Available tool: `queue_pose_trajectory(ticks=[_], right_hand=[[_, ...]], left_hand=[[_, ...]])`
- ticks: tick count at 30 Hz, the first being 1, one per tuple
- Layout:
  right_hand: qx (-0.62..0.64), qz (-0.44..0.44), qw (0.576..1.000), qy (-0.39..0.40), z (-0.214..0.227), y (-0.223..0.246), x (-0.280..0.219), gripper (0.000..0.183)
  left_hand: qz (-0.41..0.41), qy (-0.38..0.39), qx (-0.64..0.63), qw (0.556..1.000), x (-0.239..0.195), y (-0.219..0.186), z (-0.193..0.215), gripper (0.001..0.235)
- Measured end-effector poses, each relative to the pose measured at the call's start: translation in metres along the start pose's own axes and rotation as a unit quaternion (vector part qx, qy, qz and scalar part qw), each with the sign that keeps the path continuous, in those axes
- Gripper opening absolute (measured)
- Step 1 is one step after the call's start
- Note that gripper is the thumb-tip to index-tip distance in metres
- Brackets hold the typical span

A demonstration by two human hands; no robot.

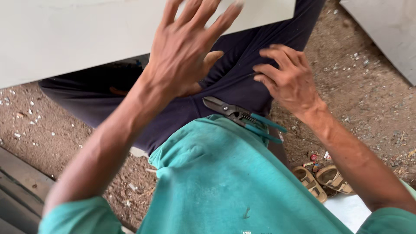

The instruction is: The person uses tin snips to cut a white metal sheet into smaller pieces. They repeatedly reposition the sheet and cut along its edges, creating a pile of scrap metal on the ground.

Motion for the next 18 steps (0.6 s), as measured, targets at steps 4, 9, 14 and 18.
queue_pose_trajectory(ticks=[4, 9, 14, 18], right_hand=[[0.257, -0.173, 0.933, -0.183, 0.000, -0.029, -0.009, 0.005], [0.171, -0.273, 0.918, -0.231, -0.009, -0.038, -0.013, 0.013], [0.147, -0.216, 0.940, -0.218, -0.005, -0.042, 0.002, 0.014], [0.143, -0.219, 0.947, -0.187, -0.005, -0.017, 0.026, 0.010]], left_hand=[[-0.067, 0.046, 0.153, 0.985, 0.030, 0.010, -0.031, 0.093], [-0.069, 0.135, 0.105, 0.983, 0.035, 0.017, -0.025, 0.102], [-0.056, 0.167, 0.061, 0.983, 0.053, 0.003, 0.000, 0.121], [-0.057, 0.180, 0.116, 0.975, 0.056, 0.001, -0.001, 0.138]])
Point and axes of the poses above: each hand's wrist, its own x-axis towards the middle knuckle, its own z-axis out of the back of the hand, y = z × x, the point moved 1 cm from there along x, towards the middle knuckle, and after that the axes turned 4 degrees about -y, right-handed, at the moved point
